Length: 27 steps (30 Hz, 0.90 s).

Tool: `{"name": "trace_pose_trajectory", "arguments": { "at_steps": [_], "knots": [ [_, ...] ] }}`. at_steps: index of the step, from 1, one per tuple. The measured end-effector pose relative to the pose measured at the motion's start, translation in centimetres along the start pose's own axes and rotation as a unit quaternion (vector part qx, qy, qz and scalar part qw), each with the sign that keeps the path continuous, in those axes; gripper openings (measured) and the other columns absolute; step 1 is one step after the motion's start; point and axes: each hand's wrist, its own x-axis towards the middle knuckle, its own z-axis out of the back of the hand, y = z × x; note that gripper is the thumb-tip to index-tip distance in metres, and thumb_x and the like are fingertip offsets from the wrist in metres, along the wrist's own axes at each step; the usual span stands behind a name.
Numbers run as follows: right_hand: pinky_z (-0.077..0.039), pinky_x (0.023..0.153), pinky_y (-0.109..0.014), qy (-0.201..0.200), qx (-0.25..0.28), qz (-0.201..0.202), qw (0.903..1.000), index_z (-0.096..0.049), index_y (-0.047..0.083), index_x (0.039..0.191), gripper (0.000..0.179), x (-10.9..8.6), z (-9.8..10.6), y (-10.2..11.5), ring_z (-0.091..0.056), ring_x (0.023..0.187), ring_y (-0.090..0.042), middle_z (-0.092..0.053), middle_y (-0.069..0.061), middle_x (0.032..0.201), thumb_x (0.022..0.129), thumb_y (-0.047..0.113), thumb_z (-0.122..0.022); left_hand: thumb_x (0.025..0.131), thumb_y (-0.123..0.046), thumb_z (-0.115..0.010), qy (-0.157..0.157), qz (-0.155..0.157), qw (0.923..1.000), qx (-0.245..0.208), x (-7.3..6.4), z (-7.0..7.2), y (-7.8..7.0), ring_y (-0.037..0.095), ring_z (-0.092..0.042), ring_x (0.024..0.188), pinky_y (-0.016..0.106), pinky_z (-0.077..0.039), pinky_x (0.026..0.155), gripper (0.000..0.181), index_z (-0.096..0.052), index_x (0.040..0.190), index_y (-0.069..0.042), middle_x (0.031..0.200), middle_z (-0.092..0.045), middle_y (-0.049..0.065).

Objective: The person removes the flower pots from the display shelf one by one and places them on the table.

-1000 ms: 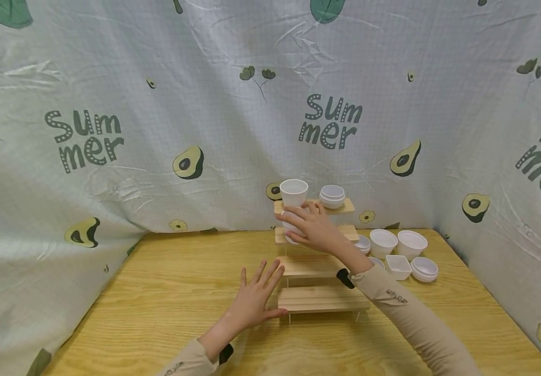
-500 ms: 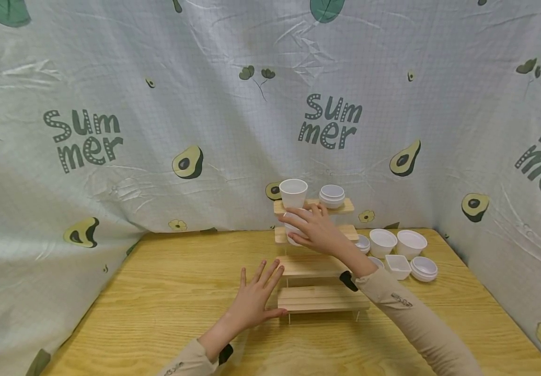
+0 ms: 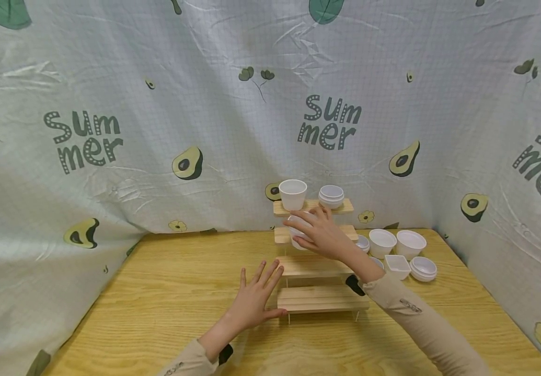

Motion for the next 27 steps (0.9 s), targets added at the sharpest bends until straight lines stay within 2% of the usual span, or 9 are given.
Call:
{"name": "trace_pose_trajectory", "arguments": {
  "at_steps": [7, 14, 20, 27],
  "knots": [
    [-0.032, 0.083, -0.048, 0.000, 0.002, 0.000, 1.0000, -0.049, 0.029, 0.126, 0.043, -0.6, 0.4, 0.2, -0.047, 0.101, -0.029, -0.050, -0.005, 0.129, 0.085, 0.035, -0.058, 0.075, -0.061, -0.054, -0.005, -0.003, 1.0000, -0.004, -0.1, -0.1, 0.1, 0.034, -0.018, 0.136, 0.070, -0.021, 0.093, 0.090, -0.019, 0.143, -0.013, 0.150, -0.017, 0.007],
    [-0.033, 0.085, -0.051, -0.005, -0.009, 0.002, 0.9999, -0.048, 0.029, 0.127, 0.045, -1.7, 0.9, 0.5, -0.044, 0.110, -0.035, -0.046, -0.012, 0.130, 0.083, 0.033, -0.059, 0.075, -0.061, -0.054, -0.003, -0.005, 1.0000, -0.005, -0.1, -0.2, 0.2, 0.033, -0.017, 0.136, 0.070, -0.020, 0.094, 0.090, -0.019, 0.144, -0.013, 0.150, -0.017, 0.006],
    [-0.034, 0.085, -0.051, -0.005, -0.012, -0.006, 0.9999, -0.047, 0.031, 0.128, 0.046, -2.8, 1.4, 0.7, -0.043, 0.112, -0.034, -0.044, -0.015, 0.131, 0.084, 0.035, -0.059, 0.076, -0.061, -0.054, -0.002, -0.005, 1.0000, -0.004, -0.1, -0.2, 0.2, 0.033, -0.018, 0.136, 0.070, -0.021, 0.094, 0.090, -0.019, 0.144, -0.014, 0.150, -0.016, 0.006],
    [-0.034, 0.083, -0.052, -0.013, -0.027, -0.003, 0.9995, -0.048, 0.029, 0.126, 0.039, -4.2, 2.0, 0.7, -0.046, 0.107, -0.035, -0.047, -0.017, 0.127, 0.091, 0.046, -0.041, 0.075, -0.060, -0.054, -0.006, -0.005, 1.0000, -0.005, -0.1, -0.3, 0.2, 0.034, -0.020, 0.135, 0.070, -0.020, 0.094, 0.090, -0.019, 0.144, -0.013, 0.150, -0.016, 0.006]
  ]
}}
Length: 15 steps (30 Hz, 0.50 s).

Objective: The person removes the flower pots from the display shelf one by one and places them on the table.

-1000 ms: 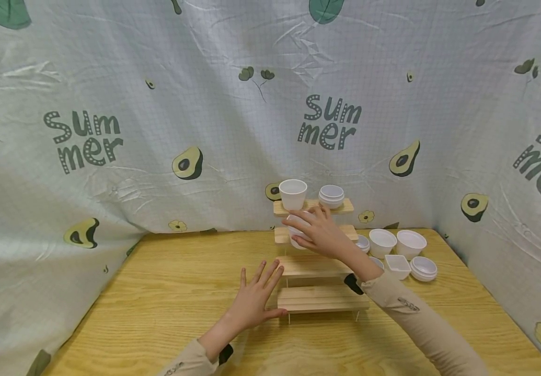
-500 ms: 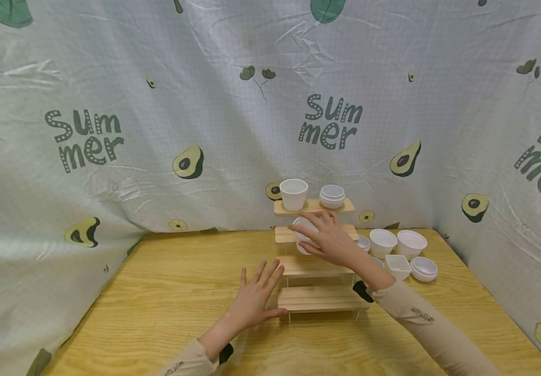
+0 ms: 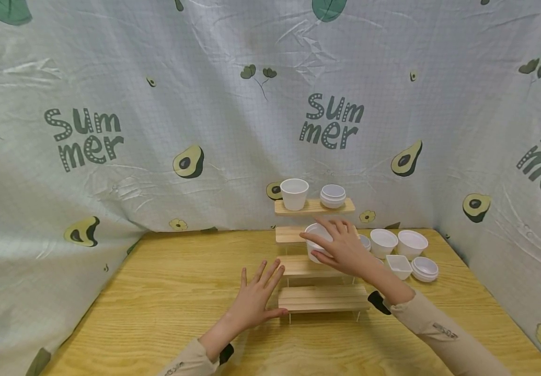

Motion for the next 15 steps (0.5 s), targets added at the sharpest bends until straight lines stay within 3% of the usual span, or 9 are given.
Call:
{"name": "trace_pose_trajectory", "arguments": {
  "at_steps": [7, 15],
  "knots": [
    [-0.032, 0.082, -0.050, -0.003, 0.005, 0.008, 0.9999, -0.050, 0.027, 0.125, 0.041, -1.5, 0.3, -0.2, -0.045, 0.104, -0.034, -0.048, -0.017, 0.126, 0.093, 0.048, -0.035, 0.075, -0.061, -0.054, 0.008, 0.005, 1.0000, 0.002, 0.0, 0.0, 0.0, 0.033, -0.017, 0.136, 0.070, -0.019, 0.095, 0.091, -0.018, 0.144, -0.014, 0.151, -0.015, 0.005],
    [-0.032, 0.082, -0.050, 0.014, -0.001, -0.013, 0.9998, -0.048, 0.029, 0.127, 0.042, -3.4, 0.7, -0.5, -0.043, 0.106, -0.032, -0.048, -0.014, 0.125, 0.092, 0.049, -0.035, 0.075, -0.061, -0.054, 0.003, 0.004, 1.0000, -0.005, 0.0, -0.1, 0.1, 0.033, -0.018, 0.136, 0.070, -0.019, 0.094, 0.091, -0.018, 0.144, -0.014, 0.151, -0.015, 0.005]
  ]
}}
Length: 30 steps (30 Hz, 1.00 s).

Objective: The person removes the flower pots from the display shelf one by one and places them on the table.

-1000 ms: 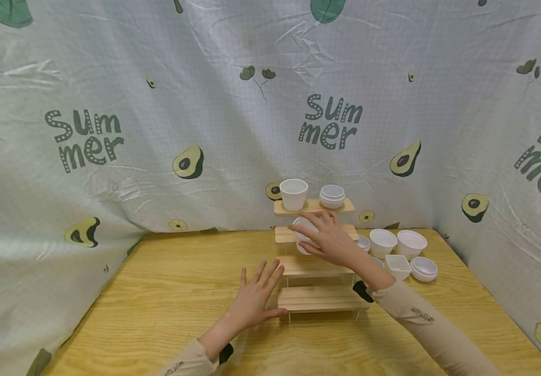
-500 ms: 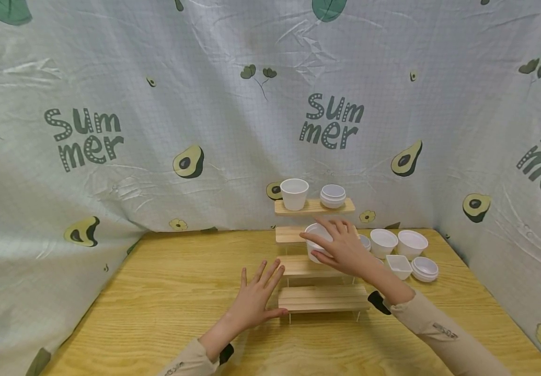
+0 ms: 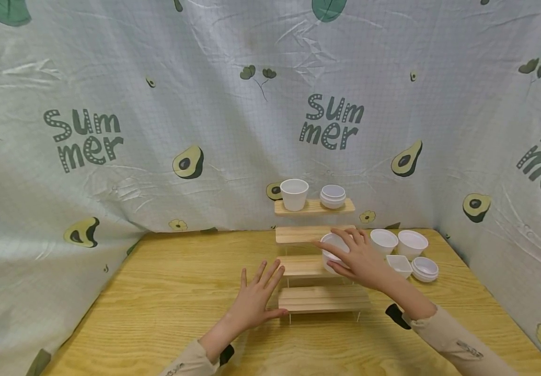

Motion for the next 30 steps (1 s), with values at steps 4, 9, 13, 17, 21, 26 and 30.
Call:
{"name": "trace_pose_trajectory", "arguments": {
  "at_steps": [4, 9, 13, 17, 21, 26, 30],
  "knots": [
    [-0.031, 0.081, -0.050, 0.002, 0.005, -0.006, 1.0000, -0.049, 0.028, 0.126, 0.041, -0.9, 0.3, -0.1, -0.044, 0.105, -0.034, -0.049, -0.015, 0.123, 0.092, 0.049, -0.037, 0.075, -0.061, -0.054, -0.003, 0.000, 1.0000, -0.002, 0.0, -0.1, 0.0, 0.033, -0.018, 0.136, 0.070, -0.018, 0.095, 0.091, -0.018, 0.144, -0.014, 0.151, -0.015, 0.006],
    [-0.030, 0.076, -0.049, -0.005, 0.004, -0.008, 0.9999, -0.051, 0.026, 0.124, 0.043, -1.9, 0.5, -0.4, -0.045, 0.104, -0.036, -0.050, -0.017, 0.121, 0.092, 0.049, -0.035, 0.075, -0.060, -0.055, -0.002, 0.002, 1.0000, -0.008, 0.0, -0.1, 0.0, 0.032, -0.017, 0.137, 0.070, -0.017, 0.095, 0.090, -0.018, 0.144, -0.014, 0.151, -0.015, 0.005],
    [-0.030, 0.076, -0.049, -0.014, 0.004, -0.005, 0.9999, -0.051, 0.025, 0.125, 0.046, -2.7, 0.7, -0.7, -0.045, 0.101, -0.036, -0.051, -0.018, 0.119, 0.093, 0.050, -0.030, 0.075, -0.059, -0.055, -0.004, 0.000, 0.9999, -0.011, 0.0, 0.0, 0.1, 0.033, -0.018, 0.136, 0.070, -0.017, 0.095, 0.090, -0.019, 0.144, -0.013, 0.150, -0.016, 0.006],
    [-0.030, 0.077, -0.050, -0.015, 0.000, -0.009, 0.9999, -0.050, 0.026, 0.126, 0.046, -3.5, 0.7, -1.0, -0.045, 0.101, -0.038, -0.050, -0.018, 0.120, 0.093, 0.050, -0.029, 0.075, -0.060, -0.055, -0.006, 0.000, 1.0000, -0.007, 0.0, 0.0, 0.1, 0.033, -0.018, 0.136, 0.070, -0.018, 0.095, 0.090, -0.019, 0.144, -0.013, 0.150, -0.017, 0.006],
    [-0.031, 0.077, -0.051, -0.010, 0.002, -0.016, 0.9998, -0.051, 0.026, 0.125, 0.044, -4.3, 0.7, -1.1, -0.045, 0.102, -0.037, -0.049, -0.016, 0.121, 0.093, 0.049, -0.032, 0.075, -0.060, -0.055, -0.005, 0.001, 1.0000, -0.007, 0.0, 0.0, 0.1, 0.032, -0.018, 0.136, 0.070, -0.018, 0.095, 0.090, -0.019, 0.144, -0.013, 0.150, -0.017, 0.006],
    [-0.030, 0.075, -0.050, -0.009, 0.003, -0.021, 0.9997, -0.051, 0.026, 0.125, 0.045, -5.4, 0.9, -1.2, -0.044, 0.102, -0.033, -0.049, -0.016, 0.122, 0.093, 0.050, -0.032, 0.075, -0.060, -0.055, -0.002, 0.001, 0.9999, -0.013, 0.0, -0.1, 0.1, 0.033, -0.017, 0.136, 0.070, -0.017, 0.095, 0.090, -0.019, 0.144, -0.014, 0.150, -0.017, 0.006],
    [-0.028, 0.077, -0.049, -0.012, 0.004, -0.028, 0.9995, -0.051, 0.026, 0.125, 0.047, -6.1, 1.1, -1.4, -0.043, 0.102, -0.031, -0.047, -0.015, 0.123, 0.092, 0.052, -0.030, 0.075, -0.060, -0.054, -0.004, -0.001, 1.0000, -0.009, 0.0, -0.1, 0.1, 0.033, -0.017, 0.136, 0.070, -0.018, 0.095, 0.090, -0.019, 0.144, -0.014, 0.150, -0.017, 0.006]
  ]
}}
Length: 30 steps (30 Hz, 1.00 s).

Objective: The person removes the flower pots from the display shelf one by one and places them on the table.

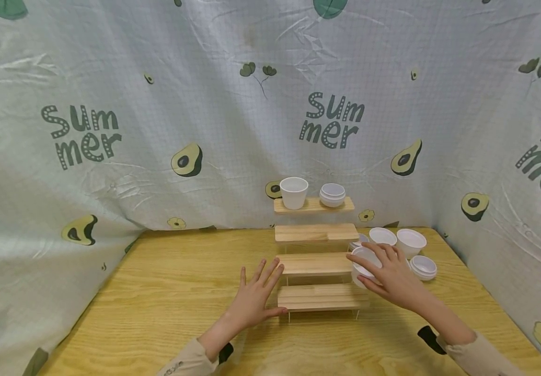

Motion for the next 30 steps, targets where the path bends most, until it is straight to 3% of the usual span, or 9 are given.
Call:
{"name": "trace_pose_trajectory", "arguments": {
  "at_steps": [16, 25, 30],
  "knots": [
    [-0.026, 0.078, -0.049, 0.006, 0.008, -0.023, 0.9997, -0.053, 0.023, 0.123, 0.051, -2.7, 0.6, -0.8, -0.041, 0.102, -0.033, -0.047, -0.014, 0.121, 0.092, 0.054, -0.029, 0.075, -0.061, -0.054, -0.001, 0.000, 1.0000, 0.006, 0.0, -0.1, 0.0, 0.033, -0.018, 0.136, 0.070, -0.019, 0.094, 0.091, -0.019, 0.144, -0.014, 0.150, -0.017, 0.006],
    [-0.028, 0.073, -0.047, 0.028, -0.011, -0.034, 0.9990, -0.055, 0.025, 0.121, 0.043, -4.3, 0.3, -1.3, -0.044, 0.097, -0.029, -0.049, -0.011, 0.120, 0.086, 0.049, -0.049, 0.075, -0.062, -0.054, 0.001, 0.004, 0.9999, 0.010, 0.0, -0.1, -0.2, 0.032, -0.018, 0.136, 0.069, -0.020, 0.095, 0.091, -0.019, 0.144, -0.014, 0.150, -0.017, 0.006],
    [-0.030, 0.071, -0.044, 0.056, -0.029, -0.032, 0.9975, -0.053, 0.028, 0.123, 0.049, -5.2, -0.1, -1.5, -0.045, 0.099, -0.028, -0.049, -0.010, 0.122, 0.077, 0.043, -0.062, 0.074, -0.062, -0.054, 0.000, 0.004, 1.0000, 0.009, 0.0, -0.1, -0.1, 0.032, -0.018, 0.136, 0.070, -0.020, 0.095, 0.091, -0.019, 0.144, -0.014, 0.150, -0.018, 0.006]
  ]
}}
